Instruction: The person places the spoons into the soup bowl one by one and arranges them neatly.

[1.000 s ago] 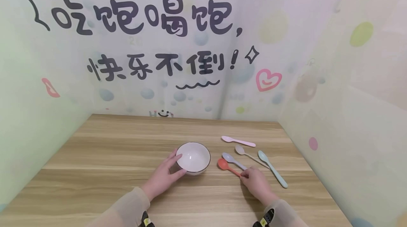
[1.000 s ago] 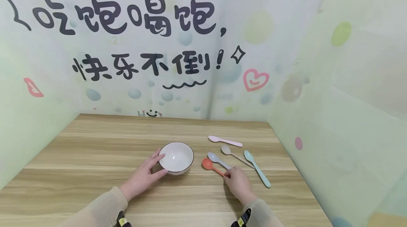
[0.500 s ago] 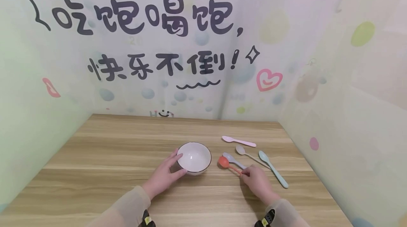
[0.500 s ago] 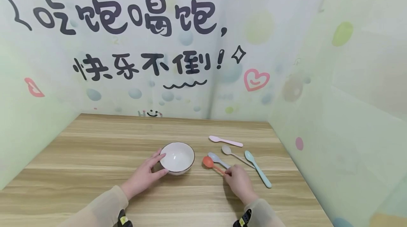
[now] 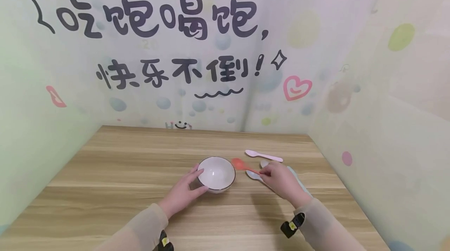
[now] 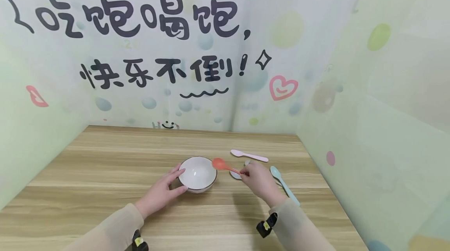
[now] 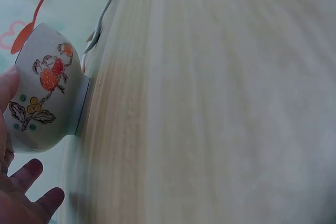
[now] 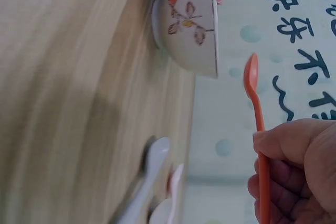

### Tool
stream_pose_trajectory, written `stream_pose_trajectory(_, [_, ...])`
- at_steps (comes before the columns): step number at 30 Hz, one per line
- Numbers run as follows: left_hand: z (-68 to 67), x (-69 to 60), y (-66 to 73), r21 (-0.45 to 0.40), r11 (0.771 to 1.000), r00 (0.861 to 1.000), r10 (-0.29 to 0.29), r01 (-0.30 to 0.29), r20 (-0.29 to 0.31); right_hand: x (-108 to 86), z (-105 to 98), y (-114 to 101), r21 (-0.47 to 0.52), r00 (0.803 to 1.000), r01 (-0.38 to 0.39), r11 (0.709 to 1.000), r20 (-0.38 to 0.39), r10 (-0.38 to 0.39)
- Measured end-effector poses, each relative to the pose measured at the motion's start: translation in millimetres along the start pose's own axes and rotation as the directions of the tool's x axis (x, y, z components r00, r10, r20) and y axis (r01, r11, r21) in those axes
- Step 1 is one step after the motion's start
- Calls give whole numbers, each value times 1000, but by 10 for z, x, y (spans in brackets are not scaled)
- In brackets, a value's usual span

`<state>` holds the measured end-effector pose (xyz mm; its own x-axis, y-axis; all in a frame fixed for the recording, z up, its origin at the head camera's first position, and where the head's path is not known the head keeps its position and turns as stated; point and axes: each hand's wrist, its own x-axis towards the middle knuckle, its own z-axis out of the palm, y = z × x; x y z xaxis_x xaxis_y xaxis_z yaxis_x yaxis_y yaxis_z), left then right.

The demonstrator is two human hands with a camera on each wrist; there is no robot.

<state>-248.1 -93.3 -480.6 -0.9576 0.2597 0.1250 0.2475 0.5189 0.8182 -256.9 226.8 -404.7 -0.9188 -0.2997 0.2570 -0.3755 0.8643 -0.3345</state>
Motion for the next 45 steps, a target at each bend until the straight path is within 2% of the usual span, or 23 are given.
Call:
stream_pose_trajectory(4, [11, 16, 5, 3, 1000, 1000, 5, -5, 4, 126, -58, -108, -34, 992, 115, 993, 49, -113])
stream_pose_trajectory(11, [30, 42, 15, 10, 1000, 1000, 15, -15, 13, 334, -110, -295, -59, 965, 175, 983, 207, -160])
stream_pose_trajectory(17, [38, 41, 32, 5, 1000, 1000, 17, -17, 11, 474, -26, -361, -84, 942, 250, 965, 253, -222])
stream_pose_trajectory(22, [42, 40, 35, 1, 1000, 1000, 30, -30, 5, 543, 86, -387, -114, 919, 328, 938, 268, -289])
stream_pose_trajectory(24, [44, 42, 33, 0, 1000, 1000, 30, -30, 4, 550, 117, -402, -125, 916, 332, 935, 278, -289])
stream_pose_trajectory(32, [51, 42, 24, 12, 1000, 1000, 23, -23, -1, 533, 140, -478, -184, 927, 250, 951, 330, -180])
stream_pose_trajectory(45, [54, 32, 35, -1, 1000, 1000, 21, -21, -5, 546, 169, -445, -165, 916, 278, 946, 342, -209])
